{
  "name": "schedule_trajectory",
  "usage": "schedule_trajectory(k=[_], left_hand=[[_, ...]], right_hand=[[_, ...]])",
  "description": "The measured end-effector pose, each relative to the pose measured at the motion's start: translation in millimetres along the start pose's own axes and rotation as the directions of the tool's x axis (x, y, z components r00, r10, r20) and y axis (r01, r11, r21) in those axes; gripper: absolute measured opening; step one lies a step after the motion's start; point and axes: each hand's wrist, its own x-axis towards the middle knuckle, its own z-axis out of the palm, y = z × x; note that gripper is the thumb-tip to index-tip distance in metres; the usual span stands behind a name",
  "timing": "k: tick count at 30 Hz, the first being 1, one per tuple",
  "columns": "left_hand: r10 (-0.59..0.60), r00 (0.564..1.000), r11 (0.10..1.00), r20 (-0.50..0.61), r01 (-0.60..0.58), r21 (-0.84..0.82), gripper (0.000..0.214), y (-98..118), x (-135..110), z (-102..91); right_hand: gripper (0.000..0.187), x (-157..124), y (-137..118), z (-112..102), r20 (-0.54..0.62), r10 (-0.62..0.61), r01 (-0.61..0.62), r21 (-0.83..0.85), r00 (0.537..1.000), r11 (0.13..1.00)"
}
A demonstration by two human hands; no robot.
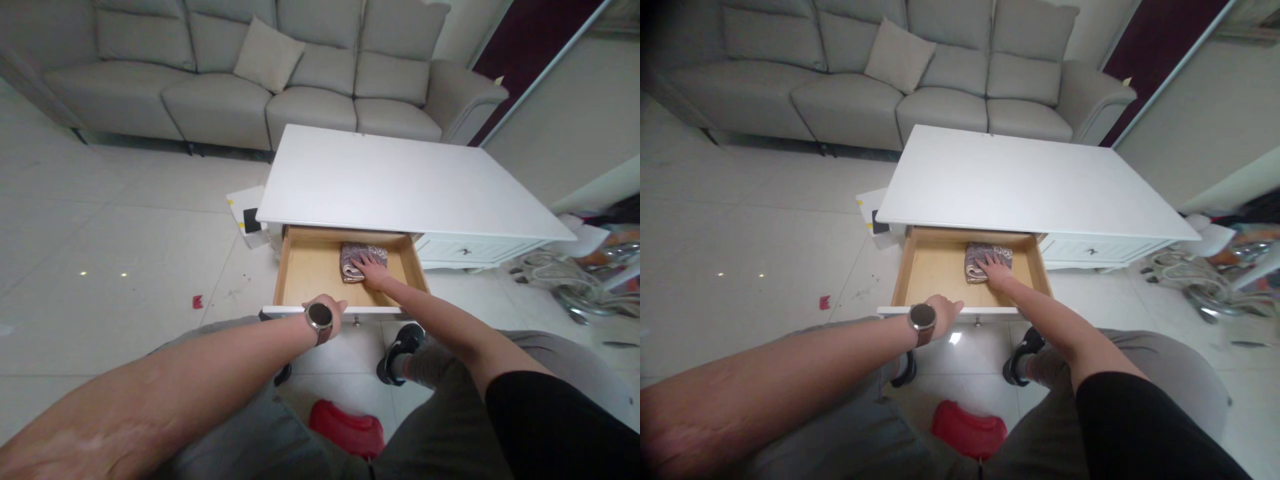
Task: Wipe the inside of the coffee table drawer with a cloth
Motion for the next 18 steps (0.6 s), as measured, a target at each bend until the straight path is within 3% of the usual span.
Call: schedule_trajectory(k=[3, 7, 10, 13, 15, 18], left_hand=[[0.012, 0.999, 1.0, -0.048, -0.013, -0.021, 0.081, -1.7, -0.9, 3.0], [0.023, 0.996, 0.997, -0.088, -0.029, -0.066, 0.078, -3.2, -1.6, 5.5], [0.007, 0.997, 0.995, -0.075, -0.014, -0.098, 0.077, -3.4, -1.7, 4.8], [0.009, 0.998, 0.995, -0.061, -0.015, -0.098, 0.082, -3.1, -4.1, 1.5], [0.028, 0.999, 0.998, -0.034, -0.03, -0.064, 0.087, -2.9, -7.1, -1.6], [0.048, 0.999, 0.998, -0.006, -0.048, -0.032, 0.092, -3.0, -11.1, -5.4]], right_hand=[[0.068, 6.5, 11.0, -15.0, 0.011, -0.04, 0.04, -0.012, 0.999, 0.999], [0.06, -0.9, 40.4, -52.9, -0.086, -0.173, 0.162, -0.126, 0.981, 0.979], [0.049, -18.1, 66.3, -81.4, -0.18, -0.386, 0.331, -0.272, 0.905, 0.903], [0.039, -37.2, 86.0, -93.0, -0.207, -0.512, 0.412, -0.385, 0.834, 0.826], [0.035, -47.8, 93.4, -87.5, -0.15, -0.466, 0.374, -0.409, 0.872, 0.832], [0.027, -58.5, 97.7, -66.7, -0.027, -0.19, 0.163, -0.407, 0.981, 0.899]])
